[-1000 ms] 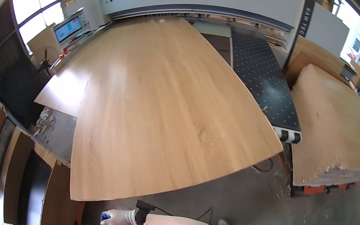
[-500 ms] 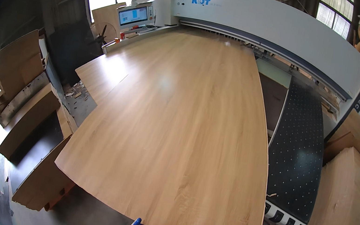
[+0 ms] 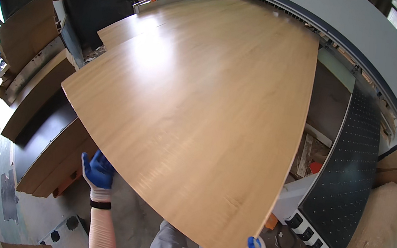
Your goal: Loading large wooden panels onto an industrial beam saw and feeding them into the machine for cutting.
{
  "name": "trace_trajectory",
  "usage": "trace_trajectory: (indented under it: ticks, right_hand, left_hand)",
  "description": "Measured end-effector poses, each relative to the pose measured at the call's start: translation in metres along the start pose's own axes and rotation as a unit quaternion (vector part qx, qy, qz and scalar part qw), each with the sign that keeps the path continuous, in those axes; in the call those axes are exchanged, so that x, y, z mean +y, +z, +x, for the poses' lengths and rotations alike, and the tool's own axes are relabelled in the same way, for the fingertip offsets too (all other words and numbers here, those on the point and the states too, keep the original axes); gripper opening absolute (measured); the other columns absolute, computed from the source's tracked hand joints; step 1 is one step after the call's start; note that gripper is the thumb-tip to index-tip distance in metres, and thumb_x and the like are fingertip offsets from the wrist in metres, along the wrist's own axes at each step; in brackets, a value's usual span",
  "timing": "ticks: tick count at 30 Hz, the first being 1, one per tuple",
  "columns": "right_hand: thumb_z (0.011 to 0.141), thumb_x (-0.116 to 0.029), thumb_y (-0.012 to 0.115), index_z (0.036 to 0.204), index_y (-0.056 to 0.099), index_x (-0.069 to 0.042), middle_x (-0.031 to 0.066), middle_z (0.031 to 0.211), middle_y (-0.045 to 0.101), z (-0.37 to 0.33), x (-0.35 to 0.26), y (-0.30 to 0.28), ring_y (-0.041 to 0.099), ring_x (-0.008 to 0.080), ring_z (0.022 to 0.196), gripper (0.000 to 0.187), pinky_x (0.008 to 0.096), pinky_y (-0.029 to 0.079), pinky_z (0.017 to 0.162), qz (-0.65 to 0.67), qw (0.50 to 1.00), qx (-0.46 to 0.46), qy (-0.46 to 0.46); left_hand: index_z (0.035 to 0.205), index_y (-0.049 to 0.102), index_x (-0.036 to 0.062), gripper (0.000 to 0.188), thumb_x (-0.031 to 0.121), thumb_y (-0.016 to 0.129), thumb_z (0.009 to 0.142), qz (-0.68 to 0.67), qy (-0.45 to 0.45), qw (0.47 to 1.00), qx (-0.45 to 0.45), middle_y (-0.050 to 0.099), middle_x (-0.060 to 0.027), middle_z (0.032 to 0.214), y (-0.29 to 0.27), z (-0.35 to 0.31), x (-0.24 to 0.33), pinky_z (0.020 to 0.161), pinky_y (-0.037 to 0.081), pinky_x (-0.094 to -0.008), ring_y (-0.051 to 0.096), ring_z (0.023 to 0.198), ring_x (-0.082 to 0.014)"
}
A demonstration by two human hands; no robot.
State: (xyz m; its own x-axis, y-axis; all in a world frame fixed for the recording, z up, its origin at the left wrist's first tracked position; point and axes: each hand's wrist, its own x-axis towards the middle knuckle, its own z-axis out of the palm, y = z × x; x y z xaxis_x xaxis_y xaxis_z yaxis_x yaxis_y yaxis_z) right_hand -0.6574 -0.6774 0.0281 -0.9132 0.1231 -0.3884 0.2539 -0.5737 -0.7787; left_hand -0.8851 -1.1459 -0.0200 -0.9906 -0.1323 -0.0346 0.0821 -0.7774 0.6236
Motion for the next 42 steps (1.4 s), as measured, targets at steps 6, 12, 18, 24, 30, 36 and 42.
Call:
trace_trajectory:
  ticks: [6,12,18,24,30,36,42]
  right_hand:
    - [0.103,-0.043,0.056,0.123,0.062,-0.002,0.0090,0.103,0.070,0.204,0.079,0.101,0.068,0.0185,0.090,0.046,0.0324,0.053,0.078,-0.351,0.878,-0.315,0.076]
    - [0.094,-0.031,0.071,0.134,0.050,-0.001,0.0186,0.133,0.054,0.467,0.040,0.188,0.056,0.0282,0.118,0.054,0.0371,0.052,0.093,-0.478,0.797,0.080,-0.361]
    - [0.085,-0.050,0.071,0.153,0.034,-0.002,0.0281,0.161,0.021,0.683,0.027,0.226,0.017,0.0506,0.148,0.092,0.0550,0.021,0.121,-0.590,0.720,0.264,-0.253]
    - [0.081,-0.044,0.073,0.153,0.037,-0.002,0.0292,0.163,0.017,0.767,0.007,0.287,0.014,0.0527,0.149,0.090,0.0564,0.020,0.122,-0.620,0.702,0.256,-0.239]
    - [0.081,-0.045,0.072,0.153,0.035,-0.001,0.0289,0.163,0.017,0.876,-0.044,0.298,0.014,0.0527,0.149,0.092,0.0565,0.020,0.122,-0.624,0.705,0.251,-0.226]
    - [0.083,-0.050,0.069,0.153,0.040,-0.006,0.0266,0.163,0.020,0.967,-0.066,0.337,0.016,0.0575,0.146,0.088,0.0579,0.019,0.121,-0.658,0.689,0.246,-0.179]
    - [0.083,-0.049,0.069,0.151,0.044,-0.007,0.0245,0.164,0.020,0.982,-0.078,0.348,0.013,0.0566,0.147,0.084,0.0574,0.017,0.122,-0.638,0.704,0.231,-0.211]
  left_hand:
    - [0.152,0.030,-0.0018,0.073,0.052,0.045,0.104,-0.078,0.224,0.965,0.115,0.040,-0.0194,0.155,-0.070,0.134,0.055,0.120,0.027,-0.0510,0.041,0.141,-0.0330]
    - [0.152,0.034,0.0056,0.065,0.037,0.060,0.101,0.194,-0.021,0.921,0.338,0.046,-0.0082,0.148,-0.164,0.138,-0.002,0.110,0.031,-0.0319,0.040,0.137,-0.0182]
    - [0.145,0.039,0.0024,0.046,0.019,0.056,0.105,0.235,-0.009,0.931,0.277,0.054,-0.0110,0.139,-0.152,0.222,-0.037,0.109,0.043,-0.0356,0.055,0.124,-0.0224]
    - [0.142,0.041,0.0033,0.043,0.021,0.055,0.106,0.316,0.025,0.905,0.283,0.055,-0.0101,0.137,-0.162,0.296,-0.031,0.107,0.045,-0.0357,0.056,0.122,-0.0219]
    - [0.144,0.039,0.0039,0.046,0.025,0.054,0.106,0.284,0.025,0.919,0.272,0.056,-0.0101,0.137,-0.119,0.410,-0.069,0.107,0.045,-0.0358,0.056,0.123,-0.0210]
    - [0.150,0.034,0.0033,0.050,0.024,0.050,0.108,0.366,0.021,0.892,0.264,0.052,-0.0111,0.143,-0.119,0.520,-0.063,0.107,0.045,-0.0373,0.055,0.126,-0.0228]
    - [0.147,0.041,0.0044,0.047,0.025,0.051,0.106,0.353,0.019,0.891,0.284,0.056,-0.0107,0.137,-0.131,0.527,-0.054,0.103,0.050,-0.0400,0.058,0.122,-0.0230]
